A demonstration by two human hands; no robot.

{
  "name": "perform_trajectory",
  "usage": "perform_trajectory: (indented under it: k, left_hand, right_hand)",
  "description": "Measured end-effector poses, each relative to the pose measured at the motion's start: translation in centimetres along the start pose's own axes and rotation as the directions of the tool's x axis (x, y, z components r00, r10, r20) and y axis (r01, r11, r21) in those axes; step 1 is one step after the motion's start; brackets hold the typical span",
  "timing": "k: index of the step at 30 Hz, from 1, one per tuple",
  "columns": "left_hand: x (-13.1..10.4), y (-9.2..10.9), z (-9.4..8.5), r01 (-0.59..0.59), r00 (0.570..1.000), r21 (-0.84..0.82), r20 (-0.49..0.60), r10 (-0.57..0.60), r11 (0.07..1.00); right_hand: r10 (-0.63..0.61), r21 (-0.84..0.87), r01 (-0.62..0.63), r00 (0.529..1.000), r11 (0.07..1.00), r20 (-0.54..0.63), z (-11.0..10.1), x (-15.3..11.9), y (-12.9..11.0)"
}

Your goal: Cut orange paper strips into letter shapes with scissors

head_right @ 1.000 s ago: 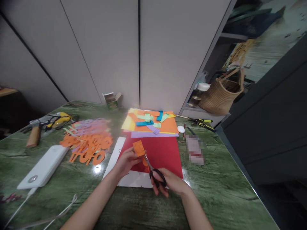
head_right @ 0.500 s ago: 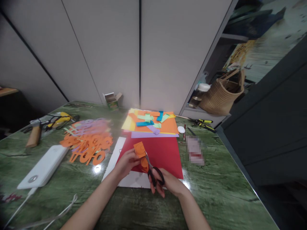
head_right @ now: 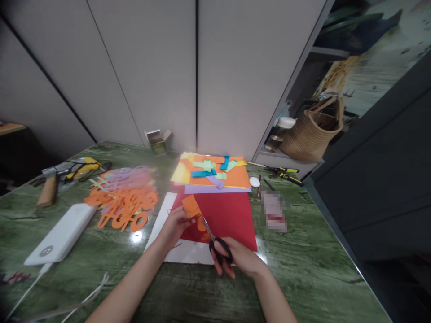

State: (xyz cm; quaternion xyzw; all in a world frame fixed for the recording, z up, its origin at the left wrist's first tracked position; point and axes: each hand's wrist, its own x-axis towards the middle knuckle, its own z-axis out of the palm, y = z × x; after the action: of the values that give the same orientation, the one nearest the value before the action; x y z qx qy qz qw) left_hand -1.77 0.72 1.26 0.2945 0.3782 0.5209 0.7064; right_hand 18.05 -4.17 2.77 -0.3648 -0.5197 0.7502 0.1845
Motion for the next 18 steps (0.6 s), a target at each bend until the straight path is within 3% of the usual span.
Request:
perform_trajectory:
  k: [9, 18]
  left_hand:
    - [0.07, 0.06, 0.23, -0.063, 0.998, 0.013, 0.005, 0.063, 0.998]
    - [-0.16, -0.11, 0.58, -0.008, 1.000, -0.023, 0.024, 0.009, 1.000]
  right_hand:
    - [0.013, 0.040, -0.013, 1.000, 0.999, -0.006, 0.19, 0.34, 0.51]
    - [0.007, 0.034, -0.006, 0.999, 0.999, -0.052, 0.28, 0.75, 0.64]
